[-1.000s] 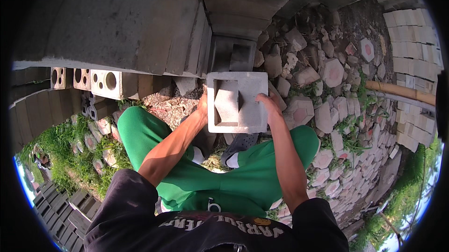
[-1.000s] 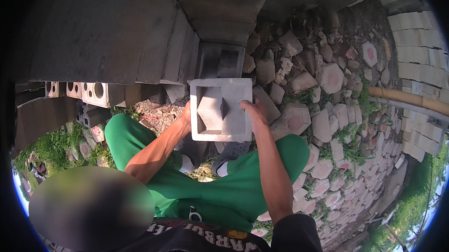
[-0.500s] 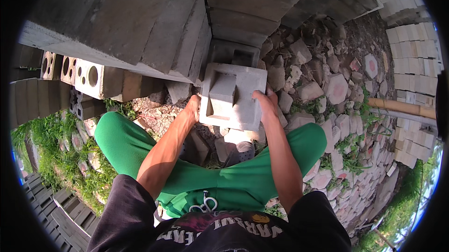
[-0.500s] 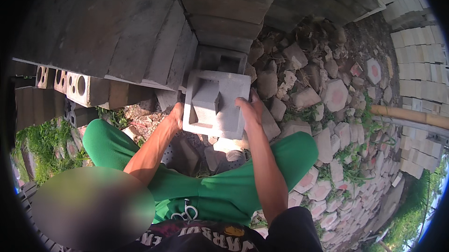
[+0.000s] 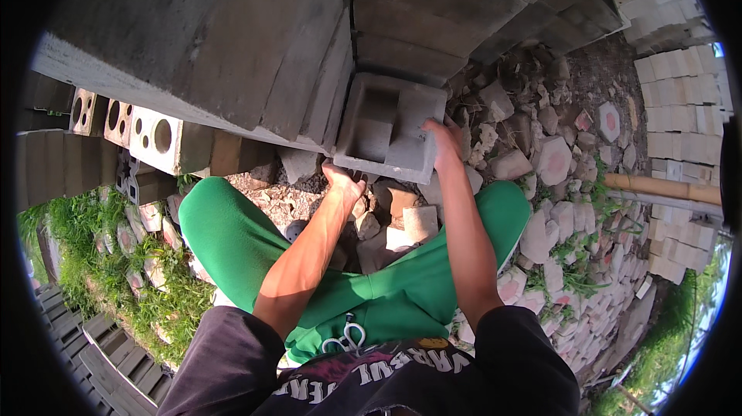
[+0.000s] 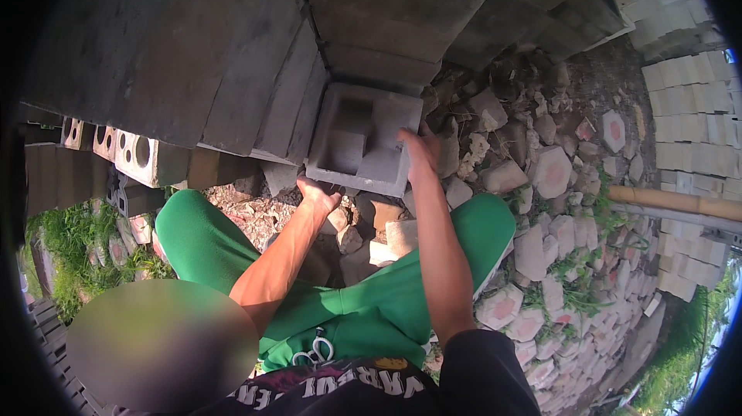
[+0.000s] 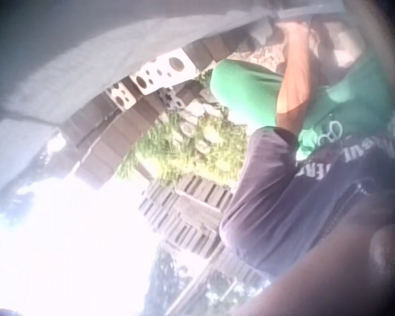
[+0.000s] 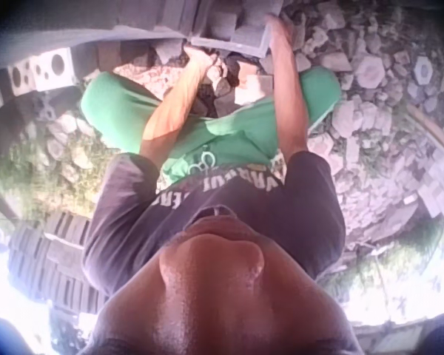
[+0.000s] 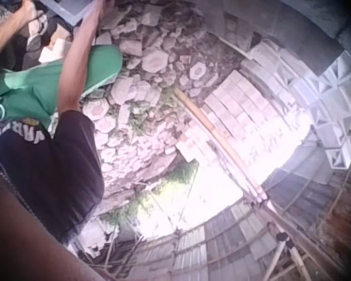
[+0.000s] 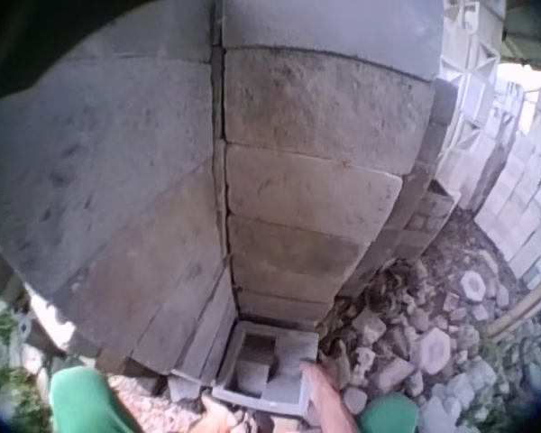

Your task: The person repeatedly picks up hollow concrete blocks from the ground and stacks them onto a growing pile. They walk between the ground and the stack, occasionally squatting to adjust blocks at the base.

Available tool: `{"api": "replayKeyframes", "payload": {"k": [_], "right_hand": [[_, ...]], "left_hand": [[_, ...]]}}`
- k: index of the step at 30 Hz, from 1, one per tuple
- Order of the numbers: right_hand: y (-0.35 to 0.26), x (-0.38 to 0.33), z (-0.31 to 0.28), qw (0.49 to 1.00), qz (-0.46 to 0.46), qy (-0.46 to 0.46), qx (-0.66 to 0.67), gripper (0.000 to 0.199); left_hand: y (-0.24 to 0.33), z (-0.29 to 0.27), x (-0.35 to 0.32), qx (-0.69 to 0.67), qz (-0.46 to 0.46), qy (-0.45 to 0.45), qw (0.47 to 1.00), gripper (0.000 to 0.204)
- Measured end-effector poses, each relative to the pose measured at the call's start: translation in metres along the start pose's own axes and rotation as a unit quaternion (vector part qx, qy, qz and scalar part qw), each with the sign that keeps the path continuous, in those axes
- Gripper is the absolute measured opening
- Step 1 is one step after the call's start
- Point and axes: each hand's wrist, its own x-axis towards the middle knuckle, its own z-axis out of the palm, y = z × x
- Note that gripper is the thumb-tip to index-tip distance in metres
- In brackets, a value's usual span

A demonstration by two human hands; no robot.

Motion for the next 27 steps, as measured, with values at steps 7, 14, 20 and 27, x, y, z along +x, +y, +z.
{"api": "replayKeyframes", "payload": {"k": [7,14,20,27], "right_hand": [[-0.018,0.007,0.017,0.997,0.029,0.057,-0.046,0.039],[-0.017,0.027,0.007,0.994,0.071,0.033,-0.078,0.045],[-0.01,0.034,0.009,0.992,-0.002,-0.043,-0.116,0.054],[0.013,0.019,-0.002,0.99,-0.025,-0.119,-0.075,0.098]], "left_hand": [[-0.001,0.008,0.034,0.749,0.525,-0.076,0.398,0.056],[-0.008,0.007,0.053,0.79,0.553,-0.075,0.253,0.054],[-0.007,-0.002,0.046,0.71,0.651,-0.028,0.267,0.054],[-0.039,-0.002,0.013,-0.15,0.074,-0.104,0.98,0.079]]}}
